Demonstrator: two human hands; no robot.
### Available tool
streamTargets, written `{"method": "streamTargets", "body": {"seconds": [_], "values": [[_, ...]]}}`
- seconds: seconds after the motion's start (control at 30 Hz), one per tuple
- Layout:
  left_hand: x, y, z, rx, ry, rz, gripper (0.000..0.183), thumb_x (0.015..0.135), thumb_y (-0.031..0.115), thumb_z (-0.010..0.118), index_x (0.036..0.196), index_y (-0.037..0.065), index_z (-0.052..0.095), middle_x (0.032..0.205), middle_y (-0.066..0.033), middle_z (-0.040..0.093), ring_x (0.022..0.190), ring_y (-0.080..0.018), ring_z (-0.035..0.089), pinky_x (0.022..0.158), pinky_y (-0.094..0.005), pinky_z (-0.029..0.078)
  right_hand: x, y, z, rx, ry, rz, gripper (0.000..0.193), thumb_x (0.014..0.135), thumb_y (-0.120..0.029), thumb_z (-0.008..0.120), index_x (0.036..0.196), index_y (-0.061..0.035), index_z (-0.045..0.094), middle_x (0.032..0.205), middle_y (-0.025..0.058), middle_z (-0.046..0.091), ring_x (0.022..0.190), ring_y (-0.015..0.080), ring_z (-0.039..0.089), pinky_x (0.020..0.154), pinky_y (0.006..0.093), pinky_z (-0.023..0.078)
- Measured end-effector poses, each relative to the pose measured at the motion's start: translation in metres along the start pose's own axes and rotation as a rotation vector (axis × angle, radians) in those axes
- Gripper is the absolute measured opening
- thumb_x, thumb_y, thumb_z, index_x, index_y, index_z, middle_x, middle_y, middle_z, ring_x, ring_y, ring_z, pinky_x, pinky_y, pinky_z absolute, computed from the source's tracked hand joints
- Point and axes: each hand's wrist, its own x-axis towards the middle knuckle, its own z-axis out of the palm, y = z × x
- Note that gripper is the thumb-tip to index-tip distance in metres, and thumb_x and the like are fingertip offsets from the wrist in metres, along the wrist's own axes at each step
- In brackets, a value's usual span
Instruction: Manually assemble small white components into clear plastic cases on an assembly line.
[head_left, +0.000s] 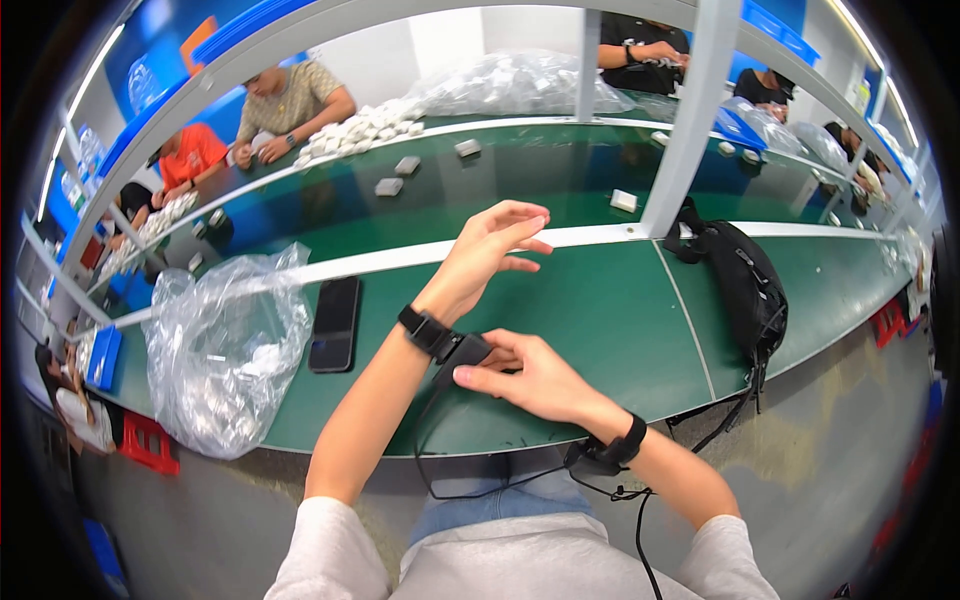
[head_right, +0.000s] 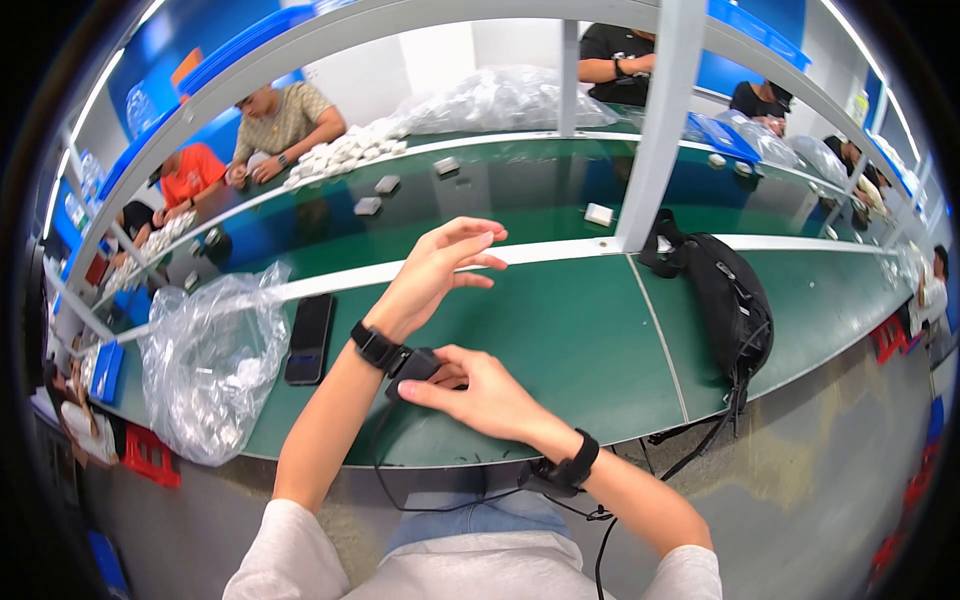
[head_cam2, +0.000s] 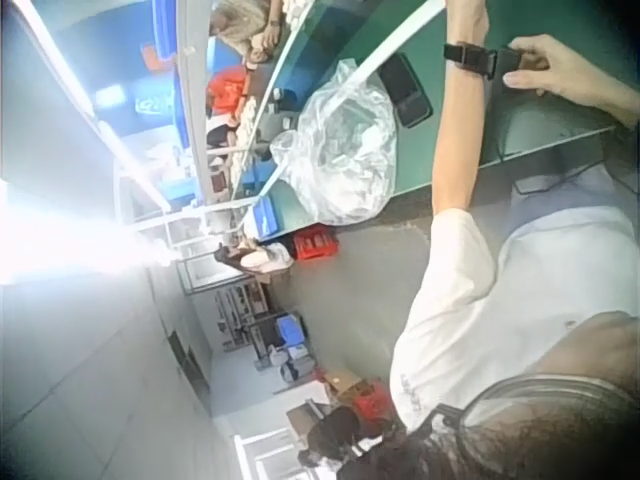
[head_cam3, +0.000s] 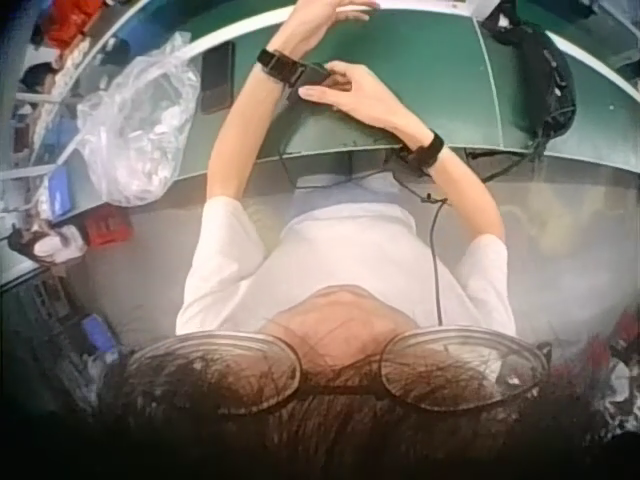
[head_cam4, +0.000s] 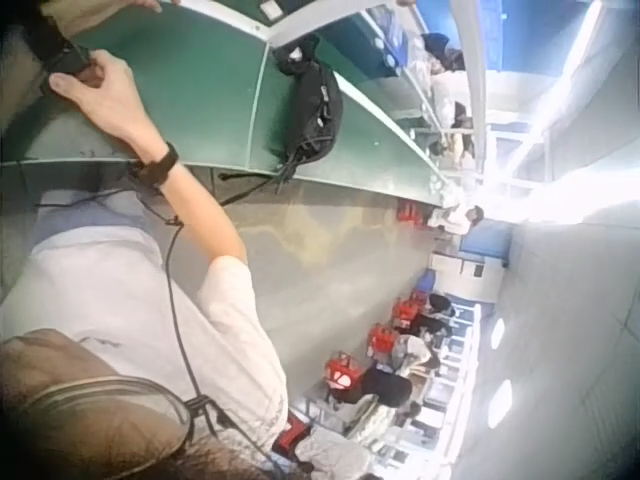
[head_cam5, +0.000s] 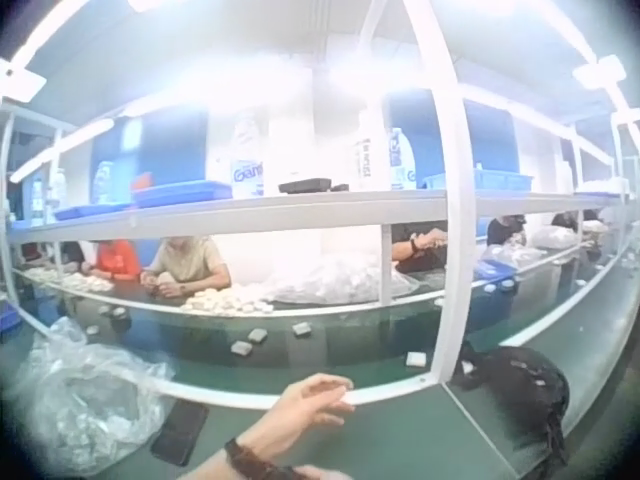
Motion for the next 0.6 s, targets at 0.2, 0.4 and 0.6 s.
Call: {"method": "streamTargets", "body": {"seconds": [0.2,0.4,0.6], "values": [[0.003,-0.039,-0.035,0.128,0.193,0.06,0.032,0.099,0.023,0.073,0.122,0.001,0.068,0.111,-0.011,0.073,0.091,-0.0192,0.074,0.075,-0.0333,0.059,0.03,-0.001,0.0,-0.007,-0.046,0.203,0.041,0.1,-0.039,0.074,0.106,0.0012,0.071,0.096,0.0095,0.076,0.088,0.015,0.073,0.076,0.028,0.057],[0.009,-0.071,-0.056,0.441,0.194,0.208,0.025,0.097,0.016,0.073,0.111,-0.004,0.07,0.099,-0.0123,0.075,0.074,-0.0176,0.073,0.065,-0.0315,0.058,0.046,-0.002,0.005,-0.03,0.014,0.272,0.042,0.098,-0.042,0.075,0.095,-0.0008,0.07,0.086,0.0098,0.074,0.076,0.0137,0.071,0.069,0.0262,0.057],[0.014,-0.085,-0.081,0.179,0.246,0.127,0.023,0.102,0.018,0.069,0.112,-0.003,0.071,0.097,-0.0106,0.075,0.078,-0.0144,0.07,0.07,-0.0291,0.059,0.074,-0.003,-0.008,-0.171,-0.039,0.287,0.042,0.098,-0.046,0.074,0.094,-0.0046,0.07,0.088,0.0061,0.073,0.08,0.0119,0.07,0.067,0.0256,0.056]]}}
